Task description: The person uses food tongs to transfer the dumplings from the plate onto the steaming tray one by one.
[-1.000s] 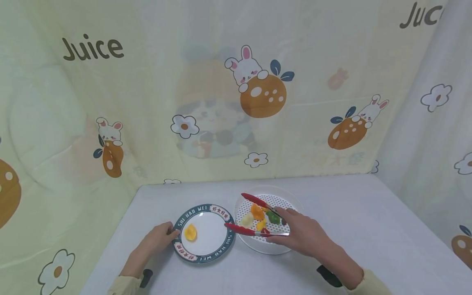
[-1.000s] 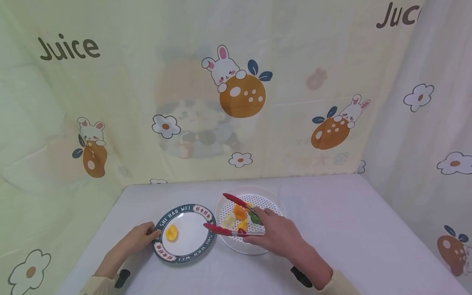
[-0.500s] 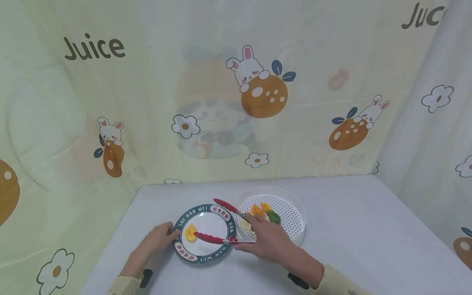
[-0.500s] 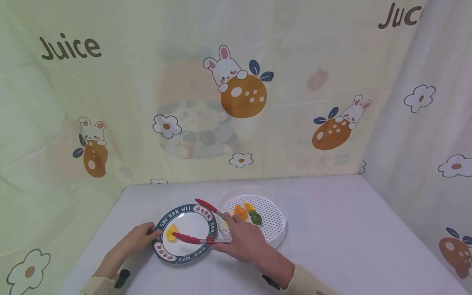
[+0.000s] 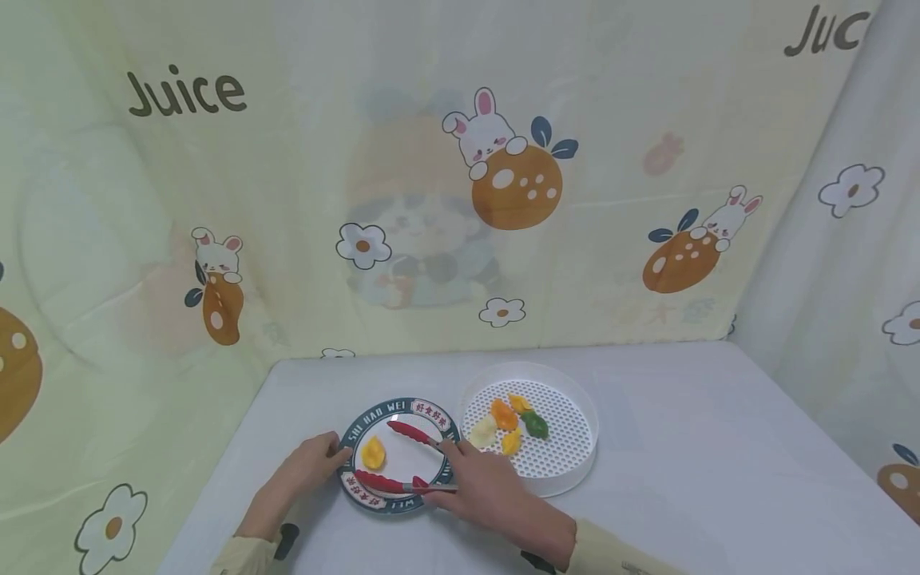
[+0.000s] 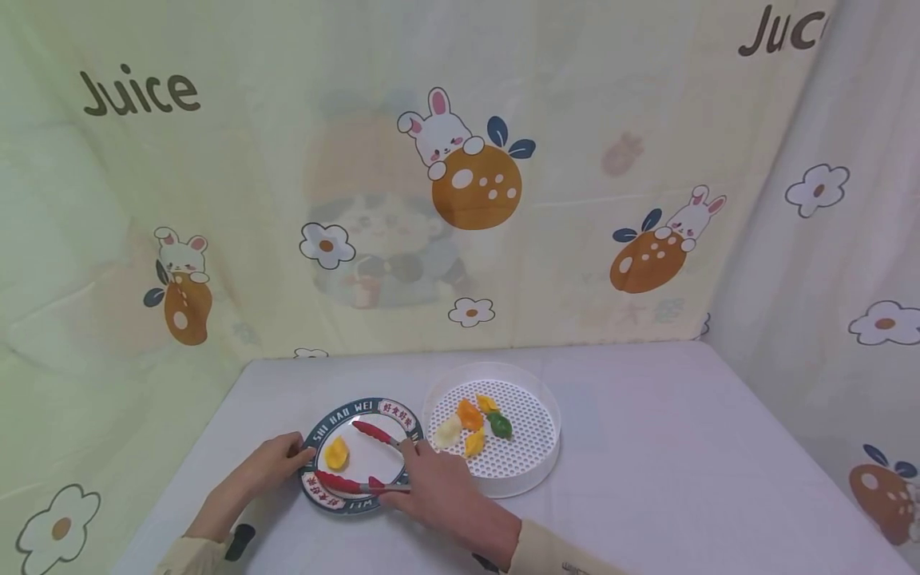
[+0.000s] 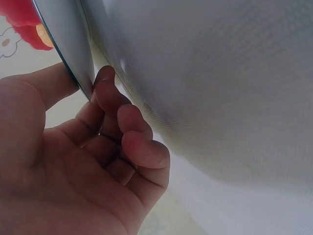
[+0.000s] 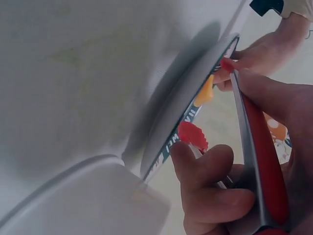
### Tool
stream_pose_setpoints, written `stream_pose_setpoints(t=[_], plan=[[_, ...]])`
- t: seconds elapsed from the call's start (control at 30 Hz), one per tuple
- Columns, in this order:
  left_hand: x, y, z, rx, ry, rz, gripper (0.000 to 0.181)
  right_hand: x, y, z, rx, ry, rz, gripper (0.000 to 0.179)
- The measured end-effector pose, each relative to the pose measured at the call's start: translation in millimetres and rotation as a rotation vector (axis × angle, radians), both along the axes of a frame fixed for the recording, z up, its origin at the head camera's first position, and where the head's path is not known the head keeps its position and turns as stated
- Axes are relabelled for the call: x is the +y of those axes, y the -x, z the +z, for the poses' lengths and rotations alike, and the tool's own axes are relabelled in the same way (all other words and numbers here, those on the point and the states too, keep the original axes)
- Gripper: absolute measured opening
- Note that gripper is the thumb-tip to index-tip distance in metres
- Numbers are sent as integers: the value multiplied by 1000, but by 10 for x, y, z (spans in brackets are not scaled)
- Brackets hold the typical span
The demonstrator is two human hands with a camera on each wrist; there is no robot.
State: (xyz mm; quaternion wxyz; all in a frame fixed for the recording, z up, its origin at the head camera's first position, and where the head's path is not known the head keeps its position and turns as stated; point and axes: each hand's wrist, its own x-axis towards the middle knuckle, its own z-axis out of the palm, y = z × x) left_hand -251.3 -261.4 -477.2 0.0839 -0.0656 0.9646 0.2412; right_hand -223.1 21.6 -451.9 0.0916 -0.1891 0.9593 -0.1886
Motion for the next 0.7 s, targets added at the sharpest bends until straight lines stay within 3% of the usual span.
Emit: stream_pose_setpoints(t=[0.2, 0.7], plan=[[6, -22, 18, 14, -4, -3, 22, -72, 31, -35, -18, 9, -12, 78], [3, -10, 0, 9, 1, 0, 21, -99, 42, -37, 50, -30, 25, 60]])
